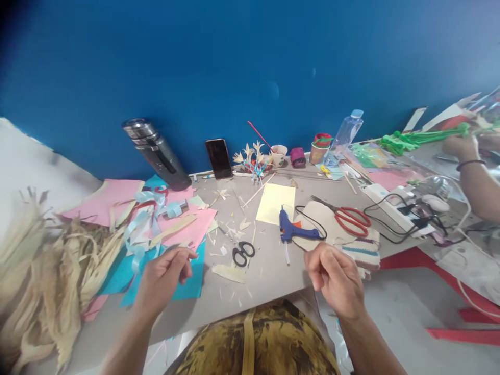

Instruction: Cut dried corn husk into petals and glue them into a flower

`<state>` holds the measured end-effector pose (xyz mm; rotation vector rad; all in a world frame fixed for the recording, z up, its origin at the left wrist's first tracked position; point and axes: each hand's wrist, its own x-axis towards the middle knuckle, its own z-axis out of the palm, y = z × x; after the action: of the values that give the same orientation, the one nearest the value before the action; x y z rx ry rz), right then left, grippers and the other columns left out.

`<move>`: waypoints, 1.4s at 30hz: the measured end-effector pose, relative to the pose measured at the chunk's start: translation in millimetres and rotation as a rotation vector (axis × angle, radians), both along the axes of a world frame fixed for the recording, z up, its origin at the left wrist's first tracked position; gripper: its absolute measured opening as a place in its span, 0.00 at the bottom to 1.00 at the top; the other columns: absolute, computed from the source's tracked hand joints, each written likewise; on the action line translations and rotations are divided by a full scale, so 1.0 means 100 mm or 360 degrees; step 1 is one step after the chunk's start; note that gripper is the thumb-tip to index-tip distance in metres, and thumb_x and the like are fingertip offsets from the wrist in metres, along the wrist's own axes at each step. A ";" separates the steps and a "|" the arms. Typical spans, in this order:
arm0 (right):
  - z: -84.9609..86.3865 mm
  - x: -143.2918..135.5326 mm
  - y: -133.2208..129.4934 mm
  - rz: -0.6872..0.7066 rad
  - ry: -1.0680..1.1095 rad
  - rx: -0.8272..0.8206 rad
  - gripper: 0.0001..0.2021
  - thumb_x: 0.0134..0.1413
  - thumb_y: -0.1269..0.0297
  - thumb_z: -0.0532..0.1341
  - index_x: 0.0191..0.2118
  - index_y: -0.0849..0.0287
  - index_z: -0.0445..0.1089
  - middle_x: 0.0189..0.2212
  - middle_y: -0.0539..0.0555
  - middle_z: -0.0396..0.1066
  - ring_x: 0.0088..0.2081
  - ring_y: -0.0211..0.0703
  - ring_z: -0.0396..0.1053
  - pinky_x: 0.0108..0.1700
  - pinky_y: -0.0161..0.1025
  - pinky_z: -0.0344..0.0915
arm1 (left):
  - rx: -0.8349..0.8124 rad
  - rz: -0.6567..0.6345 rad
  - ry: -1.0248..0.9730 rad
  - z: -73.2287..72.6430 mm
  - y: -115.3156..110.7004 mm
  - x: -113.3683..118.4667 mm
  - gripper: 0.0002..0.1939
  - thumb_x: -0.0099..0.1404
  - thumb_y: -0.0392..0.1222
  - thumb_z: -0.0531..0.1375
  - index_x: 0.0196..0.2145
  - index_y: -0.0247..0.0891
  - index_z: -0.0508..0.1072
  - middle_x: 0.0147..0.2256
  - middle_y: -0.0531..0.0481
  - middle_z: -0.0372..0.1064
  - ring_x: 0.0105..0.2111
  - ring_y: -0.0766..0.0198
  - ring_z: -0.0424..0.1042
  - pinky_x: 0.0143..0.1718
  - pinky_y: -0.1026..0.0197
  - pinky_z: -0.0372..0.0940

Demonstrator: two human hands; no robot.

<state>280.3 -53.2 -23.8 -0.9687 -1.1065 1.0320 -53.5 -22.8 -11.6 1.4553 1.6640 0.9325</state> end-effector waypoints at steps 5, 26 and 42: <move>-0.14 0.10 0.06 -0.0331 -0.0158 -0.0152 0.11 0.61 0.56 0.63 0.39 0.59 0.75 0.22 0.54 0.71 0.20 0.37 0.61 0.19 0.34 0.58 | 0.0082 0.0047 0.0114 0.10 0.17 -0.04 0.16 0.63 0.53 0.58 0.39 0.40 0.75 0.28 0.50 0.75 0.27 0.60 0.73 0.31 0.61 0.68; -0.60 0.19 -0.07 -0.0630 -0.1356 0.0030 0.11 0.64 0.59 0.57 0.36 0.56 0.76 0.23 0.49 0.77 0.22 0.41 0.74 0.28 0.33 0.72 | 0.0046 -0.0136 0.0688 0.38 0.41 -0.33 0.16 0.63 0.58 0.56 0.31 0.46 0.76 0.30 0.53 0.78 0.31 0.57 0.75 0.31 0.64 0.65; -0.68 0.19 -0.06 -0.0410 -0.1336 0.0244 0.08 0.62 0.64 0.61 0.35 0.56 0.77 0.25 0.52 0.77 0.27 0.43 0.75 0.30 0.36 0.69 | 0.0002 -0.0493 0.0751 0.32 0.48 0.15 0.13 0.69 0.47 0.52 0.32 0.42 0.73 0.34 0.52 0.75 0.35 0.59 0.72 0.37 0.60 0.62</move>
<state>299.8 -59.3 -91.5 -1.4238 -1.6499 0.2988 -39.0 25.4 20.1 1.9743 1.6820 0.4384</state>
